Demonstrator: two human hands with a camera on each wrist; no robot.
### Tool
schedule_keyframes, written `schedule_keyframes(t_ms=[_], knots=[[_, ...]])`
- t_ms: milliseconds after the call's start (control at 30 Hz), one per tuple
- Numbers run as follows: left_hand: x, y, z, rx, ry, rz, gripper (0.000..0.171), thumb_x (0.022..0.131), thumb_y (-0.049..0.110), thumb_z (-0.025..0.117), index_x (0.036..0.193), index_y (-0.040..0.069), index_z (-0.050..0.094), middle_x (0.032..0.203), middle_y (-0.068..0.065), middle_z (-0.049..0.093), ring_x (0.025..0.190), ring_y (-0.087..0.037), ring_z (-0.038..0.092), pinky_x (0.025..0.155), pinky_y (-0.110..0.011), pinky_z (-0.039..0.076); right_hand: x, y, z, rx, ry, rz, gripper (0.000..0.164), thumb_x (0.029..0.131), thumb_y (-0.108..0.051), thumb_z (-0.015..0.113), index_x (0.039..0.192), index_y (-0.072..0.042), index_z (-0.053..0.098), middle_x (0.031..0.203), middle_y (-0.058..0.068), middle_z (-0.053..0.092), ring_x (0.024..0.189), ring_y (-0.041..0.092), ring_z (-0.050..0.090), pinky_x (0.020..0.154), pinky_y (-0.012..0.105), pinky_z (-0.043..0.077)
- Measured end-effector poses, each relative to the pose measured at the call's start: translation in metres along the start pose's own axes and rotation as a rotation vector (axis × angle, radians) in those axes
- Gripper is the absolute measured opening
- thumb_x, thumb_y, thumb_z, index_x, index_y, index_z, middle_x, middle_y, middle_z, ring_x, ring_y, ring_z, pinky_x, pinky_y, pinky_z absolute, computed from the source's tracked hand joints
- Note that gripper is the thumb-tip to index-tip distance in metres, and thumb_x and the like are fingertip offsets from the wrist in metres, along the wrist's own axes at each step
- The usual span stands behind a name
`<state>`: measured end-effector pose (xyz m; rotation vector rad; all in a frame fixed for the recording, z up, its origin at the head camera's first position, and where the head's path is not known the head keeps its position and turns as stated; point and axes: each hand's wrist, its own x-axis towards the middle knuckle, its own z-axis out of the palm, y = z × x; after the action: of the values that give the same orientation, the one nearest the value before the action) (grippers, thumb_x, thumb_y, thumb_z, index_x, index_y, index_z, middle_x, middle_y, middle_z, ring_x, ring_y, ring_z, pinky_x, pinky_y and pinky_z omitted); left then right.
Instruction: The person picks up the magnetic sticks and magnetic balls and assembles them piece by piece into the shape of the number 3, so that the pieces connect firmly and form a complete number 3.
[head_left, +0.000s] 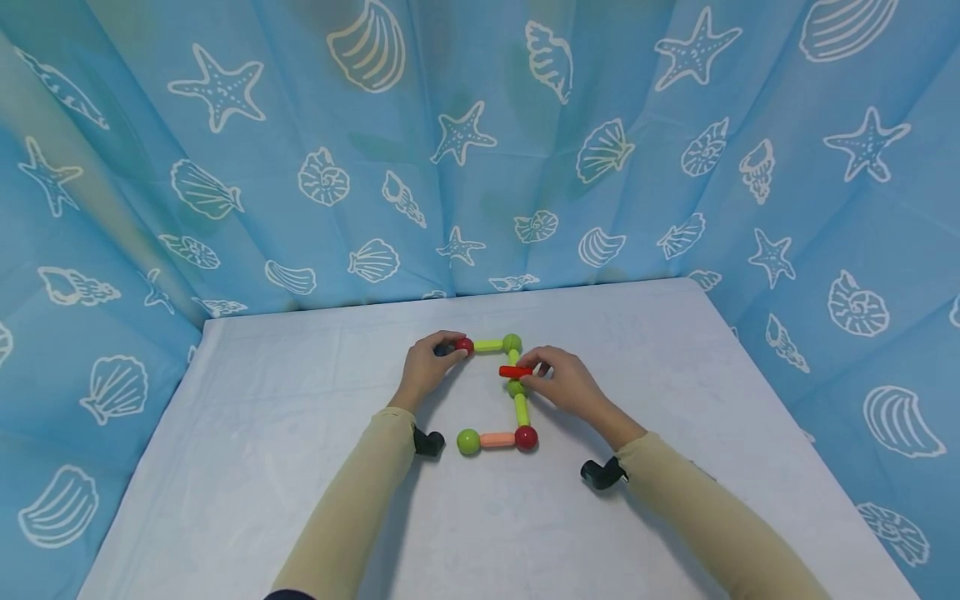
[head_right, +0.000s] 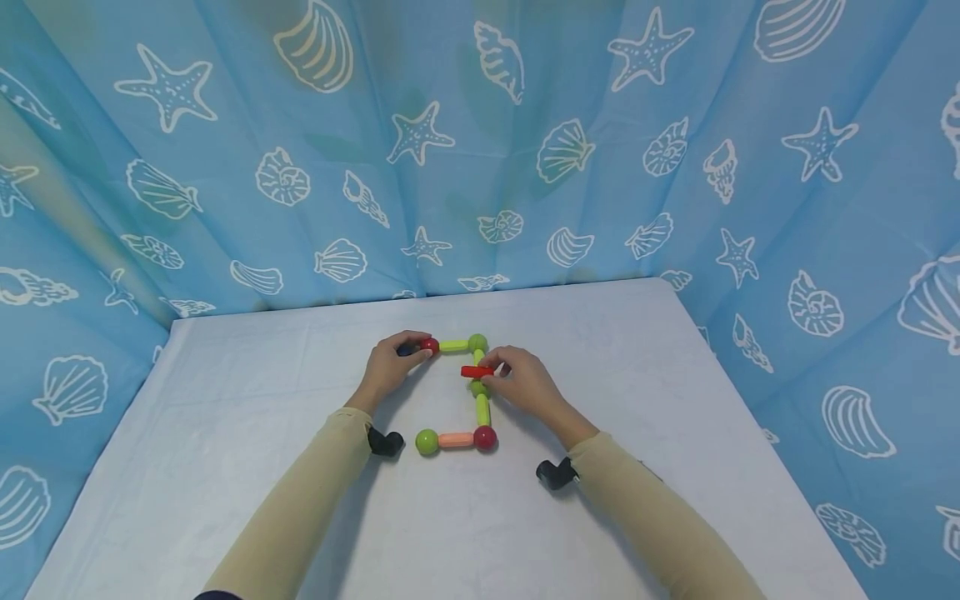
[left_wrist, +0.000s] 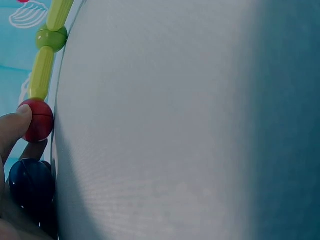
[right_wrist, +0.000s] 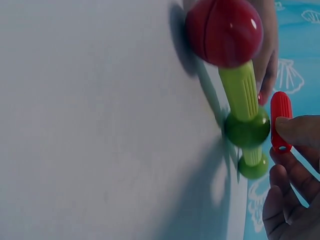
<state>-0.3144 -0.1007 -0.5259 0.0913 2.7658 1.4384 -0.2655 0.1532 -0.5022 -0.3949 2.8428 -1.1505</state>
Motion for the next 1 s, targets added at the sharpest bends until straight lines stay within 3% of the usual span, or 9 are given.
schedule_keyframes(t_ms=[567,1000], knots=[[0.0,-0.001,0.0,0.001,-0.004,0.001,0.034,0.095,0.025,0.074,0.128,0.018,0.07,0.129,-0.004,0.066,0.127,-0.026,0.054,0.113,-0.046,0.039,0.013,-0.017,0.025,-0.026,-0.077,-0.016,0.02,0.09,-0.019,0.078,0.109,-0.023,0.072,0.104,-0.005,0.065,0.093,0.019,0.051,0.08,0.034,0.047],[0.0,-0.002,0.0,0.01,-0.004,0.005,0.034,0.095,0.024,0.074,0.128,0.018,0.07,0.129,-0.004,0.066,0.128,-0.026,0.055,0.113,-0.046,0.038,0.009,-0.016,0.028,-0.047,-0.091,-0.003,0.021,0.089,-0.018,0.08,0.109,-0.023,0.074,0.102,-0.005,0.064,0.097,0.018,0.051,0.084,0.035,0.048]])
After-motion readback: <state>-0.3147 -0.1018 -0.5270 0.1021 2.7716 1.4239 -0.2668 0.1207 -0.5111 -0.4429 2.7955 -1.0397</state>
